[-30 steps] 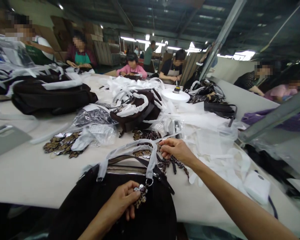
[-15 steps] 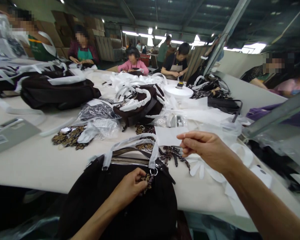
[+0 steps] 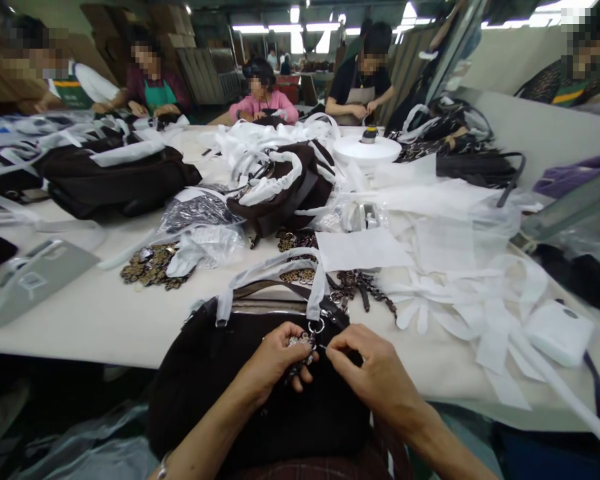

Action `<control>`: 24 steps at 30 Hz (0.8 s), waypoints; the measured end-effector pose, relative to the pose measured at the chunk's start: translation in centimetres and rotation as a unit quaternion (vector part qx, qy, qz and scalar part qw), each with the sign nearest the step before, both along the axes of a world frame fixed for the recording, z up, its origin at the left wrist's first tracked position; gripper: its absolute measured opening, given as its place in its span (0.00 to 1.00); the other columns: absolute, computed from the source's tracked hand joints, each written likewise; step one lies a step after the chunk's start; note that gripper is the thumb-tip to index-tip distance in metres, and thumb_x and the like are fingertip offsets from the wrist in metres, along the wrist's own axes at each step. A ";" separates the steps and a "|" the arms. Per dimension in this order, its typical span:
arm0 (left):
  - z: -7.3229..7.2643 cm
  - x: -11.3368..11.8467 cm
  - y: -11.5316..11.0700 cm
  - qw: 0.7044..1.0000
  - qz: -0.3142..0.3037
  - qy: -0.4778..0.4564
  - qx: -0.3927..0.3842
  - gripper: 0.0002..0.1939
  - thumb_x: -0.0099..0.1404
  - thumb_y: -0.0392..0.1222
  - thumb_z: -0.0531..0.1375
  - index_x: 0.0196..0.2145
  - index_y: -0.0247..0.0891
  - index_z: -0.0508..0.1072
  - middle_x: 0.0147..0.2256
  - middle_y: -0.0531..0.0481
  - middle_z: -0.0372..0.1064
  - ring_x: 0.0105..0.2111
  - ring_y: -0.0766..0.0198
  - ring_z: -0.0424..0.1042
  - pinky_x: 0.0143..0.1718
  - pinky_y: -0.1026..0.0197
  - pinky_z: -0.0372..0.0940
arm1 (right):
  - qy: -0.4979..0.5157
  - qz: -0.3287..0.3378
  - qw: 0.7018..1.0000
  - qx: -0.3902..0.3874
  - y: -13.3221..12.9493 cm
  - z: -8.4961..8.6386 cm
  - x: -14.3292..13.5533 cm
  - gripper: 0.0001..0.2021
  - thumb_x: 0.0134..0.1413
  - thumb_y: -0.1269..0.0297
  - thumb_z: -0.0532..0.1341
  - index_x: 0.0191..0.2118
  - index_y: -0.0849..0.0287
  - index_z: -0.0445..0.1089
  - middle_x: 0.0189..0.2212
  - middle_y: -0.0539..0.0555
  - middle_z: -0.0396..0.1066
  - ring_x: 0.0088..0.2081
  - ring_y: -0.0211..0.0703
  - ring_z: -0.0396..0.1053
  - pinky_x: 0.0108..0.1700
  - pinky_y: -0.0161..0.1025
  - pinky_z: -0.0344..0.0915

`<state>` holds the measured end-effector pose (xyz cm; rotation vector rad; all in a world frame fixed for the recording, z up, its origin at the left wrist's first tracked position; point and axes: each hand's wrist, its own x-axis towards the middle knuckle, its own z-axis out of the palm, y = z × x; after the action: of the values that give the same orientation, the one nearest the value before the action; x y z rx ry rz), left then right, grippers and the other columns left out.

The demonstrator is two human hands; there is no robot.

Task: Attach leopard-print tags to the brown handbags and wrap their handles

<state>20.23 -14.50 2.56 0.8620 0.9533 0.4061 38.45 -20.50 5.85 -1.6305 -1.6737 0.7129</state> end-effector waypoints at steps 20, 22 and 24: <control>-0.1 0.1 -0.5 0.999 0.013 0.000 0.049 0.18 0.57 0.47 0.67 0.39 0.38 0.66 0.31 0.51 0.73 0.30 0.64 0.74 0.31 0.65 0.67 | -0.103 0.033 0.993 0.044 1.7 -2.1 -0.2 0.07 0.54 0.75 0.59 0.28 0.58 0.69 0.28 0.52 0.69 0.33 0.43 0.65 0.39 0.40 0.60; -0.2 -0.1 -0.4 0.997 0.012 0.007 0.077 0.16 0.60 0.49 0.65 0.38 0.37 0.67 0.29 0.52 0.71 0.29 0.66 0.71 0.30 0.66 0.65 | -0.101 0.041 0.993 0.049 1.8 -2.2 -0.2 0.07 0.55 0.74 0.59 0.28 0.58 0.69 0.28 0.52 0.69 0.33 0.43 0.65 0.39 0.40 0.60; -0.3 -0.2 -0.2 0.996 0.012 0.013 0.090 0.15 0.63 0.51 0.62 0.38 0.36 0.68 0.27 0.54 0.69 0.26 0.69 0.67 0.28 0.67 0.62 | -0.102 0.051 0.992 0.054 2.0 -2.3 -0.2 0.07 0.56 0.73 0.59 0.28 0.58 0.69 0.28 0.52 0.69 0.33 0.43 0.64 0.39 0.40 0.60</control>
<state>20.03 -14.73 2.30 1.0217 0.9622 0.5079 38.22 -18.54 3.53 -1.5946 -1.9170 0.5078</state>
